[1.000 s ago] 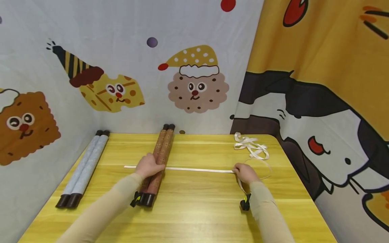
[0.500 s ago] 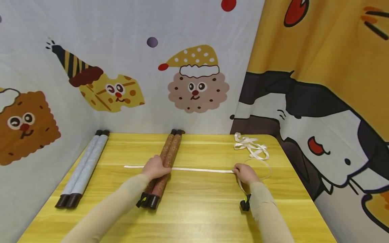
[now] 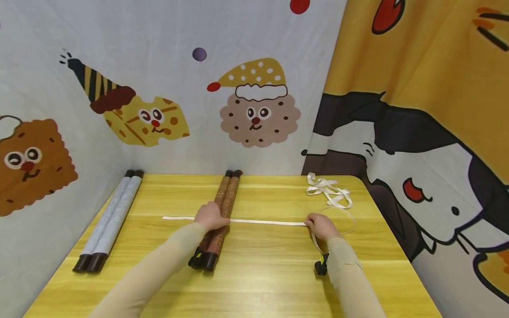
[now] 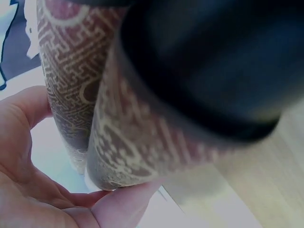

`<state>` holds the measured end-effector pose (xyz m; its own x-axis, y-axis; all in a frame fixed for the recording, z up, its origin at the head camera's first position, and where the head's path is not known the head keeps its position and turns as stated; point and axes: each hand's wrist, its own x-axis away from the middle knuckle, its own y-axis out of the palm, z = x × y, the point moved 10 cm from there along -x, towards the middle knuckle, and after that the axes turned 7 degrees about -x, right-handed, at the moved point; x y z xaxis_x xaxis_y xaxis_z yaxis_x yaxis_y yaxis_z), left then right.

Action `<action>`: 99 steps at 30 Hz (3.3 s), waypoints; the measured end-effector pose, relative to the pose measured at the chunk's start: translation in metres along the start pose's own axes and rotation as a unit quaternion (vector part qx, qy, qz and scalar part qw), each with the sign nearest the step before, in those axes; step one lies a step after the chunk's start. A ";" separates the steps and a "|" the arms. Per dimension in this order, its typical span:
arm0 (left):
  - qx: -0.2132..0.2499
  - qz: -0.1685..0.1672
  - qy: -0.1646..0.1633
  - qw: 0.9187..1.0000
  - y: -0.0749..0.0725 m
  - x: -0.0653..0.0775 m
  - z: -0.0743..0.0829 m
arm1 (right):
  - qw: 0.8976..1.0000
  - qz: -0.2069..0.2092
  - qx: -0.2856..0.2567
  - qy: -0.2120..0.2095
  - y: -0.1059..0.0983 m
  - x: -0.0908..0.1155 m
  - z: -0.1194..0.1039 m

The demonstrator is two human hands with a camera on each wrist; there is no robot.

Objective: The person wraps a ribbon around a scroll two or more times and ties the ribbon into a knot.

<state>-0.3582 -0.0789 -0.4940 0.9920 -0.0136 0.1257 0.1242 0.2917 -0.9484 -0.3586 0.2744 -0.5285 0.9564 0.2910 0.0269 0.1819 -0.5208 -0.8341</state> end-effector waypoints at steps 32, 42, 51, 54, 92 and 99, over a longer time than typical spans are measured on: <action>0.028 -0.039 -0.026 0.999 0.006 0.005 0.003 | 1.000 -0.001 -0.002 0.006 0.002 -0.003 0.004; -0.005 0.014 -0.034 0.999 -0.018 -0.009 -0.053 | 1.000 0.000 -0.002 0.001 0.000 0.000 0.001; -0.005 0.017 -0.028 0.999 -0.030 -0.004 -0.103 | 1.000 0.003 -0.005 -0.005 -0.002 0.000 -0.004; -0.006 0.020 -0.009 1.000 -0.027 -0.003 -0.109 | 1.000 0.000 -0.005 -0.001 -0.002 0.000 -0.002; 0.003 0.035 0.012 0.999 -0.028 0.004 -0.123 | 1.000 -0.003 -0.011 -0.010 -0.007 0.000 -0.003; 0.008 0.057 0.007 0.998 -0.051 0.008 -0.148 | 0.999 0.002 -0.008 -0.049 -0.018 0.002 -0.009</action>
<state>-0.3536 -0.2352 -0.4873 0.9999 0.0060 0.0135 0.0110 0.3074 -0.9515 -0.3582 0.2770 -0.5087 0.9302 0.3656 -0.0323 0.1819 -0.5355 -0.8247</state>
